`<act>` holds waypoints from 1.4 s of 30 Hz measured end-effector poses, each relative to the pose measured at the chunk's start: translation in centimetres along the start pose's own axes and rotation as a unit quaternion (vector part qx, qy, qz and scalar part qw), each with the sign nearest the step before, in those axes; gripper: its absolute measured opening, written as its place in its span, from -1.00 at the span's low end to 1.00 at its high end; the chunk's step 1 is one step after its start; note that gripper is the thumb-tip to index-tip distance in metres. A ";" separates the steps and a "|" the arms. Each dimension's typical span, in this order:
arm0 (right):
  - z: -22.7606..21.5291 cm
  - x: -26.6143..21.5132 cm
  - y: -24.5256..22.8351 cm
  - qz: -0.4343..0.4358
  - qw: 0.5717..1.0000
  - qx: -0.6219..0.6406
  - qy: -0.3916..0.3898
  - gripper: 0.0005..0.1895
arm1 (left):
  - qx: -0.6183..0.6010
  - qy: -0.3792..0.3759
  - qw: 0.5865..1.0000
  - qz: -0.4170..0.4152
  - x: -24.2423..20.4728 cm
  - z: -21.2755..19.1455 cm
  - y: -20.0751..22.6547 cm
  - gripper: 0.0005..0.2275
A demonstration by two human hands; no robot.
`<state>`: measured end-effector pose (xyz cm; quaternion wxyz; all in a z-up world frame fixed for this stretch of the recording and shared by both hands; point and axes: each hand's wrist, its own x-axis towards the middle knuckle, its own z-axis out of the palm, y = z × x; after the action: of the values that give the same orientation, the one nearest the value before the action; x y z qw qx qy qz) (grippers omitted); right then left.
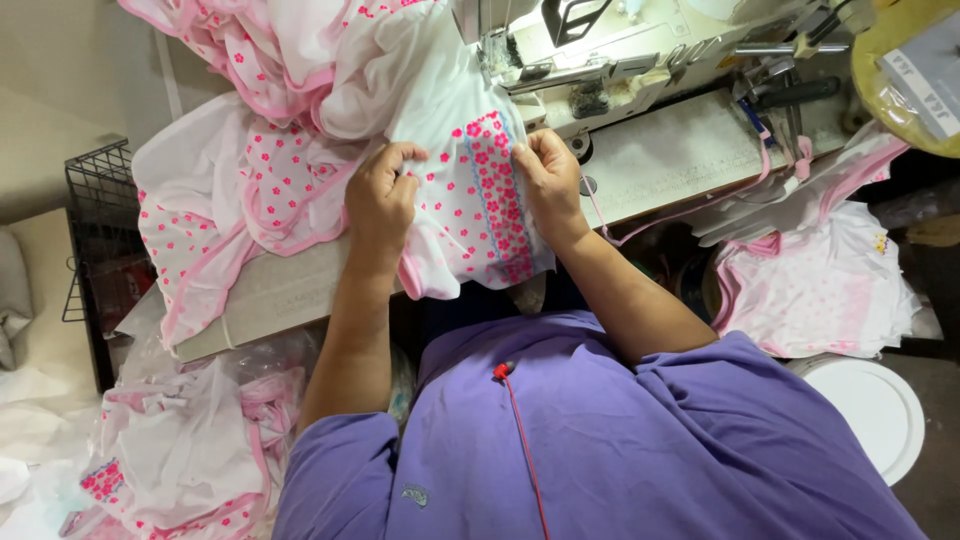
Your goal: Trimming loose threads from baby clothes using snips at a sewing workstation
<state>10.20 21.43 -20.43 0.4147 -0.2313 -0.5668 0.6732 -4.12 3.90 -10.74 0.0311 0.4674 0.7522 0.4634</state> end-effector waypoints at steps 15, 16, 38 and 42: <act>0.8 -1.2 -1.1 0.011 1.000 0.013 0.002 -0.87 | 0.048 0.033 0.998 0.010 3.3 0.2 -4.3 -0.68; 0.4 -1.2 -0.2 0.031 0.999 0.022 -0.021 -0.85 | 0.046 0.035 0.998 0.016 3.3 0.1 -4.2 -0.69; -0.3 -0.4 -3.1 0.170 0.961 0.171 -0.136 -0.81 | 0.048 0.036 0.998 0.004 4.4 -0.4 -3.9 -0.65; -2.2 0.7 -3.3 0.158 0.977 -0.006 -0.143 -0.58 | 0.072 0.037 0.996 0.048 4.7 -0.2 -4.9 -0.64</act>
<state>12.48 23.31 -17.69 0.2166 -0.2214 -0.5806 0.7529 -10.17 6.51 -12.35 -0.0525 0.4869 0.7608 0.4258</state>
